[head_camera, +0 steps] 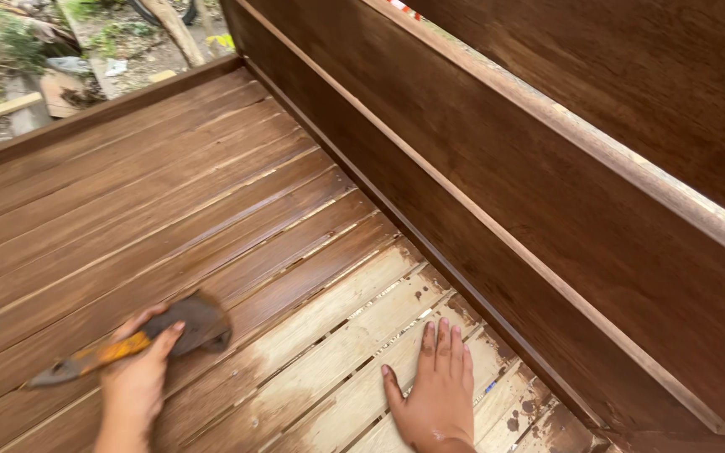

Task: The person applies brown wood stain to the slatted wooden floor of a cargo bed using a wide brush, dipping the brush into a stain can and brushing the liquid across bare planks while steadying the surface with the other hand. They work along the planks toward the corner, recoating lighter untreated areas as they go.

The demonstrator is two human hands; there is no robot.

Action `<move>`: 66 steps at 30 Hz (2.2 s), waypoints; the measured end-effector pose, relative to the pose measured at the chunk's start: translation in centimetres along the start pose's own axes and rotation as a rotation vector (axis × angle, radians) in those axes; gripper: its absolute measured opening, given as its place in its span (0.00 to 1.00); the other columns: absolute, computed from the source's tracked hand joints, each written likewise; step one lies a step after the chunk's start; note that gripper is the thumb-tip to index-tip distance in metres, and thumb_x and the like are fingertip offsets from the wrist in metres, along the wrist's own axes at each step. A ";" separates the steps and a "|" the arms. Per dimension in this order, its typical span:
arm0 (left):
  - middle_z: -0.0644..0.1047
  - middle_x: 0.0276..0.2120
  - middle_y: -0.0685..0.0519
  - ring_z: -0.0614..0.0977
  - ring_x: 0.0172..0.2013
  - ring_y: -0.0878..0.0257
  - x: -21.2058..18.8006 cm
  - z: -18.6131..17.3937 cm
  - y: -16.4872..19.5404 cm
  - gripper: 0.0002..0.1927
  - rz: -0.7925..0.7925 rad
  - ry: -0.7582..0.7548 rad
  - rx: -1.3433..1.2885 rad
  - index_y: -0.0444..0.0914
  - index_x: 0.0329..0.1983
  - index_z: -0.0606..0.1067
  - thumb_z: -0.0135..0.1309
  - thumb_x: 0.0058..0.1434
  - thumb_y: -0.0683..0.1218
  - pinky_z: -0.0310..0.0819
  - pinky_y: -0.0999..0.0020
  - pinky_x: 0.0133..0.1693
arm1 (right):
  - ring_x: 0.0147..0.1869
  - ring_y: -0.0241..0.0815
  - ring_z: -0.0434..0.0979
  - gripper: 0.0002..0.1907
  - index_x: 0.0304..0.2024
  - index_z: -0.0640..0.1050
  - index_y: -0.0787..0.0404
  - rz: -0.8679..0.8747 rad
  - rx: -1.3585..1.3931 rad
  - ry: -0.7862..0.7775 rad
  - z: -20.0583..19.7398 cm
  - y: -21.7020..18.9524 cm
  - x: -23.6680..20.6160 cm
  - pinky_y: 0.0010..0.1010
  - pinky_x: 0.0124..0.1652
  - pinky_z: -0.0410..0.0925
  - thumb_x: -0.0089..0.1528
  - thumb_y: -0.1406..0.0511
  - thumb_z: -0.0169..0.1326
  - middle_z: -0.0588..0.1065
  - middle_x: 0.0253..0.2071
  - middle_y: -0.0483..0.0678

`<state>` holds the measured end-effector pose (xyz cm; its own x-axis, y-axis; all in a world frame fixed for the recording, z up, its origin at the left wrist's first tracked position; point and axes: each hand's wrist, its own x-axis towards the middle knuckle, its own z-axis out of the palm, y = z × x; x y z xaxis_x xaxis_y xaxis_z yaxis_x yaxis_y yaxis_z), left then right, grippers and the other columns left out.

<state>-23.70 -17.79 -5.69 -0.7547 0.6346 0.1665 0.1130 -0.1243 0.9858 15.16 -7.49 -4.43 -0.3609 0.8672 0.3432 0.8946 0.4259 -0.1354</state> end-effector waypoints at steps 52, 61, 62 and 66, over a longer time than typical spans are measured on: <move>0.85 0.45 0.48 0.86 0.45 0.56 3.0 33.9 3.4 0.16 0.164 -0.066 0.466 0.44 0.49 0.81 0.63 0.56 0.42 0.79 0.64 0.48 | 0.80 0.65 0.33 0.52 0.70 0.48 0.74 0.117 0.149 -0.233 -0.1 0.2 -1.0 0.55 0.70 0.33 0.61 0.42 0.45 0.43 0.76 0.68; 0.82 0.49 0.52 0.84 0.49 0.58 0.6 26.1 3.6 0.20 0.038 -0.429 0.433 0.45 0.52 0.79 0.64 0.55 0.42 0.82 0.63 0.50 | 0.80 0.64 0.33 0.52 0.71 0.48 0.73 0.092 0.107 -0.186 0.3 0.2 -1.1 0.55 0.70 0.33 0.61 0.41 0.43 0.43 0.75 0.68; 0.83 0.49 0.51 0.84 0.49 0.59 0.8 23.7 3.5 0.20 0.091 -0.465 0.381 0.43 0.52 0.79 0.64 0.54 0.40 0.80 0.63 0.52 | 0.80 0.64 0.32 0.51 0.71 0.48 0.73 0.088 0.108 -0.178 0.3 0.2 -1.1 0.55 0.70 0.33 0.61 0.41 0.42 0.43 0.75 0.67; 0.83 0.48 0.51 0.83 0.50 0.60 1.6 17.4 3.2 0.20 0.086 -0.491 0.376 0.40 0.49 0.81 0.66 0.51 0.39 0.77 0.63 0.54 | 0.80 0.64 0.34 0.50 0.67 0.48 0.76 0.020 0.056 0.000 0.5 0.3 -0.8 0.55 0.69 0.34 0.62 0.41 0.40 0.44 0.74 0.68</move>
<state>-13.34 -3.90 -1.92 -0.3573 0.9221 0.1485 0.4474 0.0295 0.8938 15.56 -7.88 -5.21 -0.3429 0.8759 0.3395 0.8856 0.4219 -0.1941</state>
